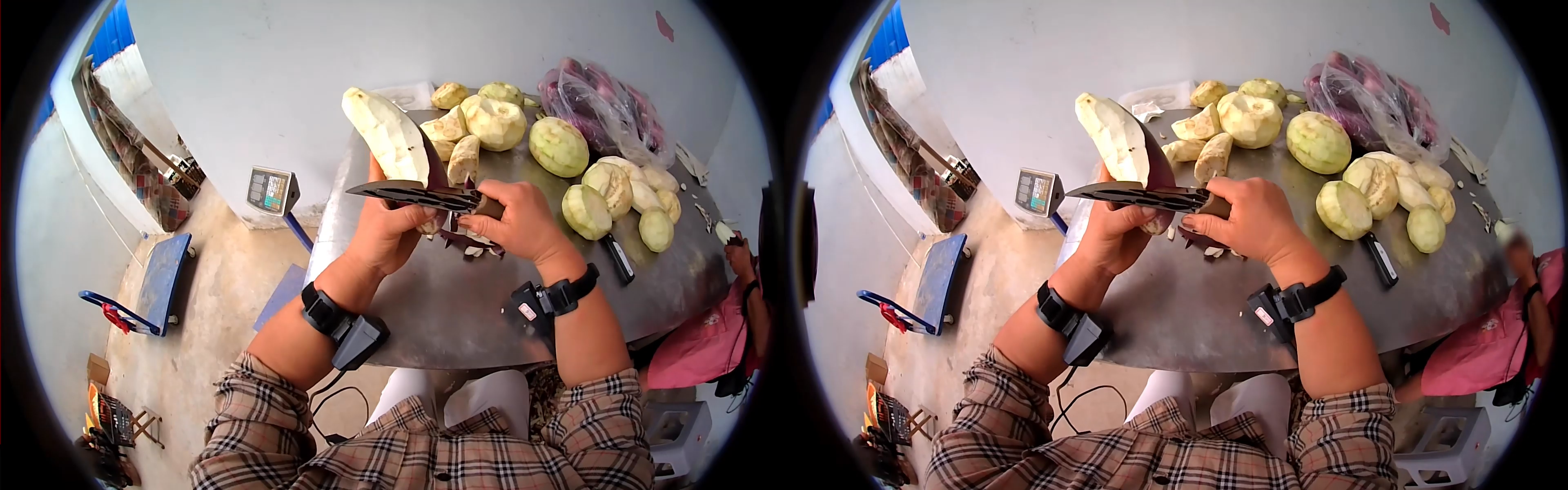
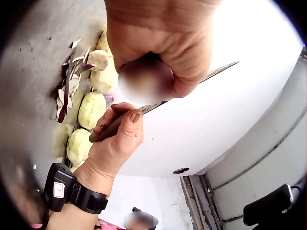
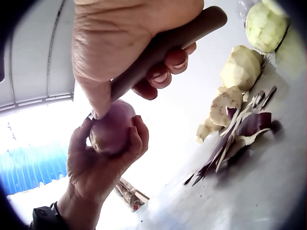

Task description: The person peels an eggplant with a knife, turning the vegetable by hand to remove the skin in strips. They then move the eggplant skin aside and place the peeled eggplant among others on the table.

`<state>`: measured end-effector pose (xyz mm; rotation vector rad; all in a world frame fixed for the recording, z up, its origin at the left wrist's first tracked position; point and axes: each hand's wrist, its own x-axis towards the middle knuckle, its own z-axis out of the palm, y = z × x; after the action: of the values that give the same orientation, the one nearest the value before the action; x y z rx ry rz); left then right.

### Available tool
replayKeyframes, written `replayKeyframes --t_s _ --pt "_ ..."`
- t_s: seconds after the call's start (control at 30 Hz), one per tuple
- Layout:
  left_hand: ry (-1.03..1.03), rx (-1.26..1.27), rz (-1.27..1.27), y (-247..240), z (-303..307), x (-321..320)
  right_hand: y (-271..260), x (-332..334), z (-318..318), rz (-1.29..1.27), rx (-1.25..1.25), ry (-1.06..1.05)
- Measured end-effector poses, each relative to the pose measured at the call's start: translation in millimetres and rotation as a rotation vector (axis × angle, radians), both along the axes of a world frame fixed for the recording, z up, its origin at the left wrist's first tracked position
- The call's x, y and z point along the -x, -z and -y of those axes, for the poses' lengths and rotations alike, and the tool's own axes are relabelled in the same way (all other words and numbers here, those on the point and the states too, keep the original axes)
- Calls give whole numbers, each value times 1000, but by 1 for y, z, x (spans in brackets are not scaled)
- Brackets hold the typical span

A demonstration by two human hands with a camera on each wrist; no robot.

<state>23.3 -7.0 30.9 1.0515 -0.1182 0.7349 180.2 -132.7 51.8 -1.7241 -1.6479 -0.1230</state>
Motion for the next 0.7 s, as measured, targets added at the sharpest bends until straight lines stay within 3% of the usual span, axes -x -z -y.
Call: replayKeyframes --t_s 0.27,0.47,0.7 --pt "154 121 -28 5 -4 1 0 3 0 52 -37 30" --pt "232 53 -44 15 -13 -1 1 8 -2 125 -120 63" --pt "155 95 -64 10 -3 -1 1 5 -2 195 -159 79"
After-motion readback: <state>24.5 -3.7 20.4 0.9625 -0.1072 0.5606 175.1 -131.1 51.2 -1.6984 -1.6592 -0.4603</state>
